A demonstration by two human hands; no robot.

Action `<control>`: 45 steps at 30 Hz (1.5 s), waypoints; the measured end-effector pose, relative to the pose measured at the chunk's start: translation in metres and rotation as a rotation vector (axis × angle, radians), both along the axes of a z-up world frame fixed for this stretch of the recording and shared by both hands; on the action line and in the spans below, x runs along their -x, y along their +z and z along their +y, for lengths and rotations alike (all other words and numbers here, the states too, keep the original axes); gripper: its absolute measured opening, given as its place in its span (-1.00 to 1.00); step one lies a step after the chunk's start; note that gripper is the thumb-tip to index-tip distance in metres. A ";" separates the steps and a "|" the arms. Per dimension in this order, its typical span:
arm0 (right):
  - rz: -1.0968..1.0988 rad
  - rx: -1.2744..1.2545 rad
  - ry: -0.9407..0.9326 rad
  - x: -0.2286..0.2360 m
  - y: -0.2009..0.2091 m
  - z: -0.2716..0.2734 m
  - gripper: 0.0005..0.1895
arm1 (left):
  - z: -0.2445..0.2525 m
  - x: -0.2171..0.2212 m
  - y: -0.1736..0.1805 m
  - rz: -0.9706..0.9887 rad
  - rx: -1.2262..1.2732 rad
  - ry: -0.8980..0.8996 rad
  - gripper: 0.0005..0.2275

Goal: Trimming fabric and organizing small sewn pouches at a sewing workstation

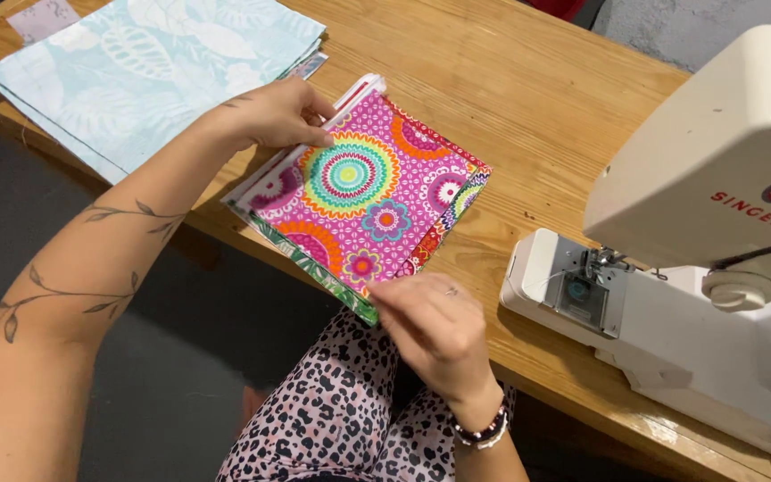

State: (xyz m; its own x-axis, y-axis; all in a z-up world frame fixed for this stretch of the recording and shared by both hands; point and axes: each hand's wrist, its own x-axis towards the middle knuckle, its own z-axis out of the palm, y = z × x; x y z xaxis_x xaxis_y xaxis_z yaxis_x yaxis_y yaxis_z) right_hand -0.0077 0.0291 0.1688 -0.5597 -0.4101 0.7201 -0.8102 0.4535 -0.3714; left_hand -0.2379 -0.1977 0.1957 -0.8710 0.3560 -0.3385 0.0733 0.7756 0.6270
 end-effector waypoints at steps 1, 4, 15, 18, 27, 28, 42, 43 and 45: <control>-0.031 0.005 -0.057 0.000 0.000 0.002 -0.83 | 0.003 -0.003 0.004 -0.008 0.034 -0.034 -0.70; -0.058 0.012 -0.175 0.003 -0.008 0.007 -0.82 | 0.011 -0.011 0.011 -0.042 0.050 -0.031 -0.79; -0.160 0.094 -0.463 0.000 -0.005 0.004 -0.90 | 0.010 -0.021 0.016 -0.319 -0.294 0.081 -0.64; -0.189 0.047 -0.491 0.003 -0.011 0.007 -0.85 | 0.020 -0.024 0.013 -0.236 -0.103 0.123 -0.63; -0.305 -0.198 -0.630 0.000 -0.023 0.008 -0.66 | 0.017 -0.007 -0.023 0.468 0.385 -0.122 -0.41; -0.333 -0.188 -0.593 -0.002 -0.020 0.008 -0.57 | 0.019 -0.008 -0.017 0.379 0.393 -0.108 -0.48; -0.383 -0.167 -0.313 -0.020 0.000 0.007 -0.52 | 0.010 -0.005 0.037 -0.313 -0.207 0.067 -0.80; -0.399 -0.171 -0.312 -0.020 0.002 0.006 -0.57 | 0.004 0.000 0.036 -0.282 -0.318 0.118 -0.82; -0.418 -0.178 -0.310 -0.019 0.004 0.006 -0.60 | -0.005 0.011 0.027 -0.253 -0.430 0.169 -0.85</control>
